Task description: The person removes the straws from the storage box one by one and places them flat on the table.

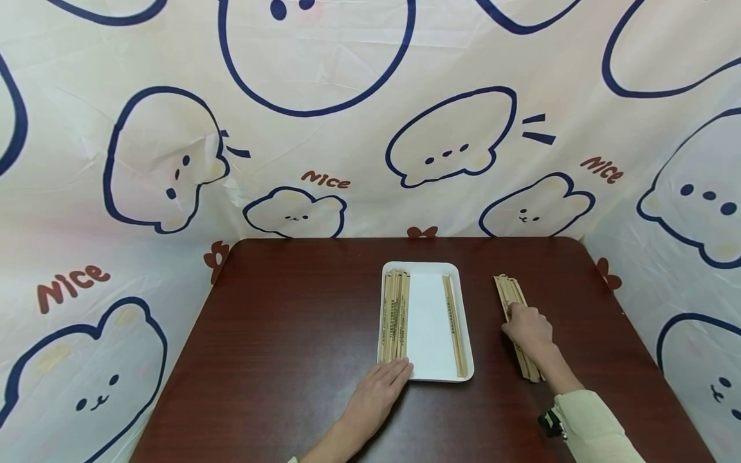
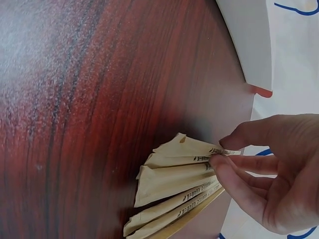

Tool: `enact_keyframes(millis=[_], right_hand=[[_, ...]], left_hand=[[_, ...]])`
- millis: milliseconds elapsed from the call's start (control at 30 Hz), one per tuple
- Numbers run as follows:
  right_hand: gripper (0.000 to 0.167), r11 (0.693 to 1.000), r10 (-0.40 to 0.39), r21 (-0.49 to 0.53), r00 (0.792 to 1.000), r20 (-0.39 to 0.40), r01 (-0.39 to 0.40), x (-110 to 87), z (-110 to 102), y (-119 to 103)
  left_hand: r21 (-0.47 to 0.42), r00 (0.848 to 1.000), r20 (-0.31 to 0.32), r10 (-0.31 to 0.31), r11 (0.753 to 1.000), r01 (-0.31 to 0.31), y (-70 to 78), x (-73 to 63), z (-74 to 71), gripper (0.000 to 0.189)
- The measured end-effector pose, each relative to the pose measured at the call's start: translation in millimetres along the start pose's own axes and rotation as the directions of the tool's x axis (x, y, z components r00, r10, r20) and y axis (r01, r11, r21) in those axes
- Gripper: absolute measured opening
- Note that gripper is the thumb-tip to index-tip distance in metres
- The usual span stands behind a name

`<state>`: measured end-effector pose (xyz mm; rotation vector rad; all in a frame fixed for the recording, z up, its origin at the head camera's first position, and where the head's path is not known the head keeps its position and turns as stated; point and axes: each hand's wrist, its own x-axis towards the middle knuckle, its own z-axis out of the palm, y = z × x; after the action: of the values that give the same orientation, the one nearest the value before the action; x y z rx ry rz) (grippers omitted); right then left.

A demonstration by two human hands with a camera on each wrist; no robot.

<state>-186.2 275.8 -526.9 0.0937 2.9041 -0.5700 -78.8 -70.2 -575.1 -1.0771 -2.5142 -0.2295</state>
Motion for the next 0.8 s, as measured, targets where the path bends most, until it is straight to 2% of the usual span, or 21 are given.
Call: enact_keyframes(millis=[200, 367, 433, 467, 600, 800], right_hand=[[0.006, 1.0, -0.002, 0.002, 1.0, -0.003, 0.002, -0.9, -1, -1], [0.018, 1.0, -0.009, 0.009, 1.0, -0.014, 0.009, -0.4, -1, -5], [0.006, 1.0, -0.024, 0.016, 0.999, -0.024, 0.025, -0.2, -3, -7], [0.008, 0.999, -0.032, 0.015, 0.999, -0.028, 0.033, 0.1, -3, -9], [0.037, 0.997, -0.074, 0.028, 0.996, -0.052, 0.075, -0.2, -4, -20], [0.029, 0.982, -0.184, 0.007, 0.973, -0.14, 0.187, -1.0, 3, -38]], left_hand=[[-0.004, 1.0, -0.013, 0.006, 1.0, -0.006, -0.3, -0.4, 1.0, 0.048], [-0.006, 1.0, -0.015, 0.007, 1.0, -0.007, -0.2, -0.7, 1.8, 0.047], [-0.005, 1.0, -0.013, 0.005, 1.0, -0.005, -0.1, -0.8, 1.7, 0.047], [-0.003, 1.0, -0.012, 0.004, 1.0, -0.004, 0.0, -0.9, 1.5, 0.047], [-0.004, 1.0, -0.006, 0.001, 1.0, -0.001, 0.2, -1.1, 0.7, 0.049], [-0.009, 1.0, -0.004, -0.001, 1.0, 0.001, -0.4, -0.4, 0.4, 0.05]])
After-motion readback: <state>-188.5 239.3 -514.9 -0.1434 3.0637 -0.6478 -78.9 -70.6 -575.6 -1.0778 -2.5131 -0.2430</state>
